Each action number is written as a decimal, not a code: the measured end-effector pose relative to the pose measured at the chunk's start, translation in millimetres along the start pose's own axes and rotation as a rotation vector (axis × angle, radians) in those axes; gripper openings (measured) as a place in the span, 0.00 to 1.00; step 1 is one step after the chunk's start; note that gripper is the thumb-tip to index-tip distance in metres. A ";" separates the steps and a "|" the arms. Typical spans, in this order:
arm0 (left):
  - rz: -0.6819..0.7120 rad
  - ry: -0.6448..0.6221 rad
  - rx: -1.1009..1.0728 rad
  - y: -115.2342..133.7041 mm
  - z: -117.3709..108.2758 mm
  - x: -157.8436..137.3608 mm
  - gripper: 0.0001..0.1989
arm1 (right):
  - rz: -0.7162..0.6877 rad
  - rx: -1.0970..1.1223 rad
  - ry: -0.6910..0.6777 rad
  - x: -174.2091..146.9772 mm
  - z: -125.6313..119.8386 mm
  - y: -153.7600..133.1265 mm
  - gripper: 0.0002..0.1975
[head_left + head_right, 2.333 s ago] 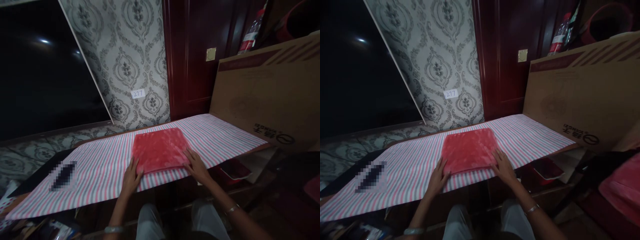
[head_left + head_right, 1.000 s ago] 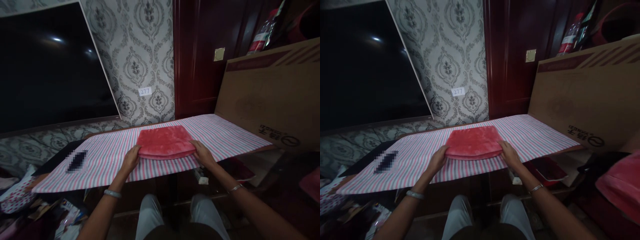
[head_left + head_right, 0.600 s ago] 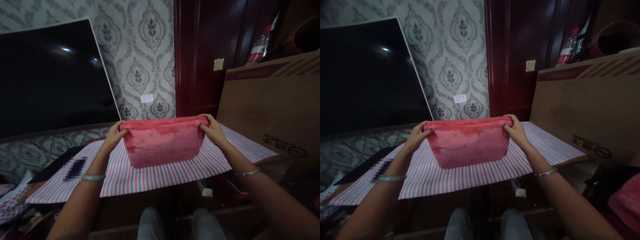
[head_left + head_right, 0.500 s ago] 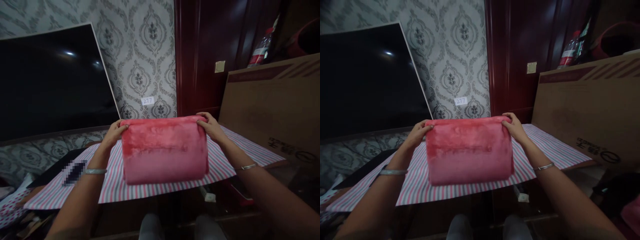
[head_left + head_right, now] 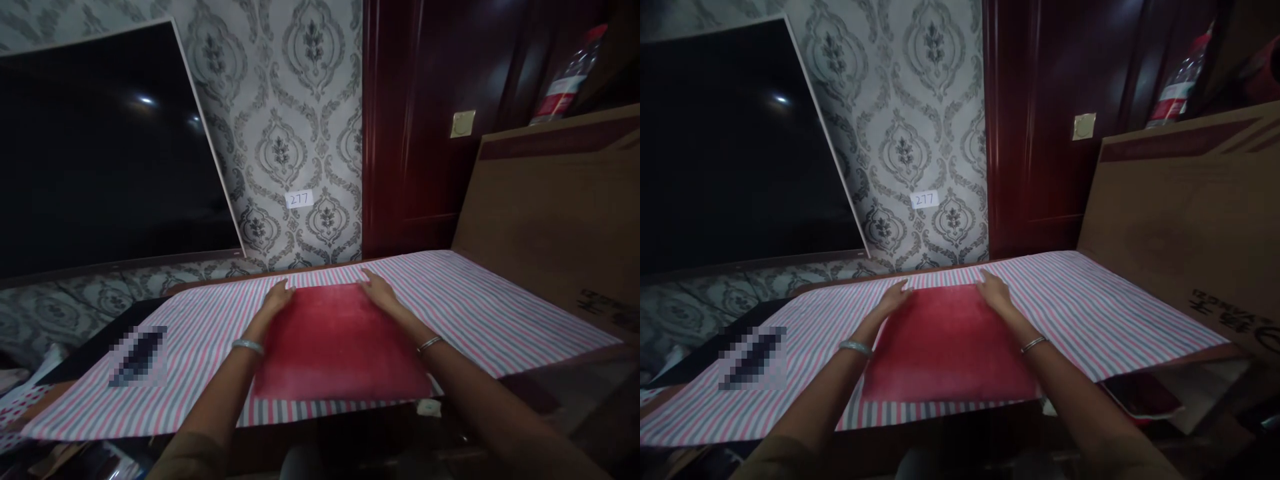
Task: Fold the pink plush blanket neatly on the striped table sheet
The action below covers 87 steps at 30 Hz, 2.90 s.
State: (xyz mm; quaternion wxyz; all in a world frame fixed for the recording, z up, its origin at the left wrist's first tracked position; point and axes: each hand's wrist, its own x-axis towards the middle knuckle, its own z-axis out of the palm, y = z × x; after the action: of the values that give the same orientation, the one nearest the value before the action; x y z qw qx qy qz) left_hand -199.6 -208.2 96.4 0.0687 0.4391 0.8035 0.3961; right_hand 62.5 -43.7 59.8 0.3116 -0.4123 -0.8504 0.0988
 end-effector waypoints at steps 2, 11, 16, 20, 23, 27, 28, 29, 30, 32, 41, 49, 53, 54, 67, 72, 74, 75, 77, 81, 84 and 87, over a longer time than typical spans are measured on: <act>0.085 -0.063 0.195 4.6 20.7 -10.3 0.29 | -0.066 -0.076 -0.084 -11.7 15.6 -16.7 0.28; 0.165 -0.219 0.658 -5.7 76.6 -56.3 0.33 | -0.118 -0.246 -0.176 -54.0 56.5 -21.2 0.29; 0.150 -0.257 0.659 -6.9 75.6 -49.8 0.34 | -0.105 -0.228 -0.222 -49.2 59.1 -17.9 0.30; 0.139 -0.268 0.655 -5.1 75.7 -50.1 0.34 | -0.113 -0.228 -0.195 -49.3 61.8 -16.9 0.30; 0.136 -0.271 0.650 -3.1 74.5 -53.4 0.34 | -0.118 -0.233 -0.202 -51.8 60.9 -17.2 0.30; 0.136 -0.282 0.660 0.2 72.6 -54.6 0.34 | -0.081 -0.236 -0.254 -52.1 51.4 -23.2 0.30; 0.132 -0.288 0.661 1.4 71.8 -53.3 0.34 | -0.068 -0.237 -0.274 -50.9 47.0 -26.1 0.30; 0.126 -0.298 0.659 3.0 70.5 -51.6 0.35 | -0.057 -0.237 -0.300 -49.4 41.7 -29.5 0.31; 0.114 -0.315 0.654 5.1 68.5 -49.8 0.35 | -0.045 -0.235 -0.333 -48.0 35.4 -33.2 0.31; 0.084 -0.360 0.631 11.1 61.4 -48.3 0.36 | -0.017 -0.213 -0.405 -48.3 21.1 -40.8 0.32; 0.325 -0.220 0.614 12.2 34.0 -138.9 0.34 | -0.183 -0.184 -0.279 -139.6 -9.4 -30.9 0.33; 0.213 -0.271 0.661 0.5 52.9 -156.6 0.32 | -0.117 -0.219 -0.213 -155.8 4.5 -29.3 0.30; 0.206 -0.265 0.651 2.1 49.1 -155.6 0.32 | -0.108 -0.169 -0.207 -156.0 2.2 -30.9 0.30; 0.207 -0.256 0.646 1.7 48.9 -156.0 0.32 | -0.105 -0.157 -0.210 -156.4 0.7 -31.6 0.30; 0.088 -0.152 0.488 -30.3 6.9 -148.4 0.26 | 0.029 0.033 -0.109 -154.1 -5.4 16.0 0.27; -0.070 -0.024 0.008 -67.6 -0.5 -154.4 0.24 | 0.174 0.335 -0.032 -163.5 3.4 48.9 0.33; -0.196 0.011 -0.188 -72.4 -3.1 -156.6 0.25 | 0.251 0.411 -0.046 -164.4 3.7 53.4 0.35; -0.266 0.019 -0.282 -71.9 -4.9 -157.1 0.26 | 0.296 0.442 -0.057 -163.8 3.0 54.2 0.36; -0.380 0.007 -0.464 -66.5 -9.2 -156.6 0.29 | 0.385 0.496 -0.079 -160.8 0.4 54.2 0.38; -0.447 -0.115 -0.773 -51.2 -15.6 -150.6 0.26 | 0.527 0.628 -0.111 -153.5 -5.3 50.2 0.38; -0.489 -0.129 -0.865 -48.6 -15.7 -146.1 0.28 | 0.576 0.809 -0.145 -150.0 -8.7 45.0 0.38; -0.499 -0.091 -0.868 -52.7 -13.9 -143.4 0.32 | 0.582 1.025 -0.187 -147.5 -12.7 40.4 0.41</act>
State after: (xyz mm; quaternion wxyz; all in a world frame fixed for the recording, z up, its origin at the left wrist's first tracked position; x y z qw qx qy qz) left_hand -153.5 -341.1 35.0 0.3728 0.1814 0.6414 0.6455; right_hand 164.9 -131.5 -13.6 0.3549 -0.4150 -0.5702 0.6137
